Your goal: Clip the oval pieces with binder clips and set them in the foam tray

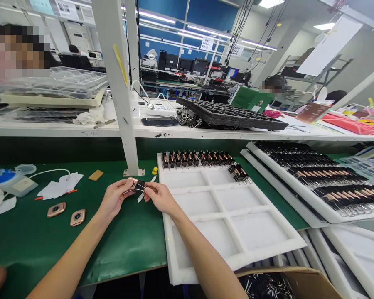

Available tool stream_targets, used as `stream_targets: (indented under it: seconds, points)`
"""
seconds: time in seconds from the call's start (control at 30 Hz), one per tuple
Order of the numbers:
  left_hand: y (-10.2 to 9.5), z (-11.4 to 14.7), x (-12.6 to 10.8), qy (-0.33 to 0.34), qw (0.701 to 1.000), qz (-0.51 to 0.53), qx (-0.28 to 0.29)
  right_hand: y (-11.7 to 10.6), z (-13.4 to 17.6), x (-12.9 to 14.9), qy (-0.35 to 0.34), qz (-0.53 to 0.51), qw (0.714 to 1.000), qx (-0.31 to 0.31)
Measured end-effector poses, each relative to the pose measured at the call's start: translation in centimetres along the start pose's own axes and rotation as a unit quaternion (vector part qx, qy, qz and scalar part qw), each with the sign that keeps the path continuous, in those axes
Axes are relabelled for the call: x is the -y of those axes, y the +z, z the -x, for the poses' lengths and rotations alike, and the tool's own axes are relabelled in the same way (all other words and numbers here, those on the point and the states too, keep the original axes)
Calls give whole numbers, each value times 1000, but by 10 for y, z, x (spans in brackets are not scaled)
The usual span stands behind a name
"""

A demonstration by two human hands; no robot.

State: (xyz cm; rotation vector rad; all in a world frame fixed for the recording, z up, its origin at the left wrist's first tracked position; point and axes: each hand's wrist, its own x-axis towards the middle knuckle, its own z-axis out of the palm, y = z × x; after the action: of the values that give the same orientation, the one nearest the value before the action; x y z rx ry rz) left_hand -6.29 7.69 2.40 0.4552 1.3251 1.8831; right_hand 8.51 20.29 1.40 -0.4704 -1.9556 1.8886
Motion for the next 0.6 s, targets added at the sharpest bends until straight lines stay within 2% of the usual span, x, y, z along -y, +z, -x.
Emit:
stream_targets:
  seconds: [0.33, 0.43, 0.5, 0.57, 0.6]
  points:
    - [1, -3, -2, 7, 1000, -10, -18, 2, -3, 3, -5, 28, 1000, -6]
    - [0, -5, -2, 3, 1000, -19, -17, 6, -2, 14, 15, 64, 998, -12]
    - [-2, -8, 1, 4, 999, -16, -28, 4, 7, 28, 6, 125, 992, -20]
    - [-3, -15, 3, 2, 1000, -8, -25, -6, 28, 45, -57, 199, 975, -79]
    - [-4, -18, 4, -1, 1000, -5, -22, -13, 45, 53, -103, 227, 958, -142]
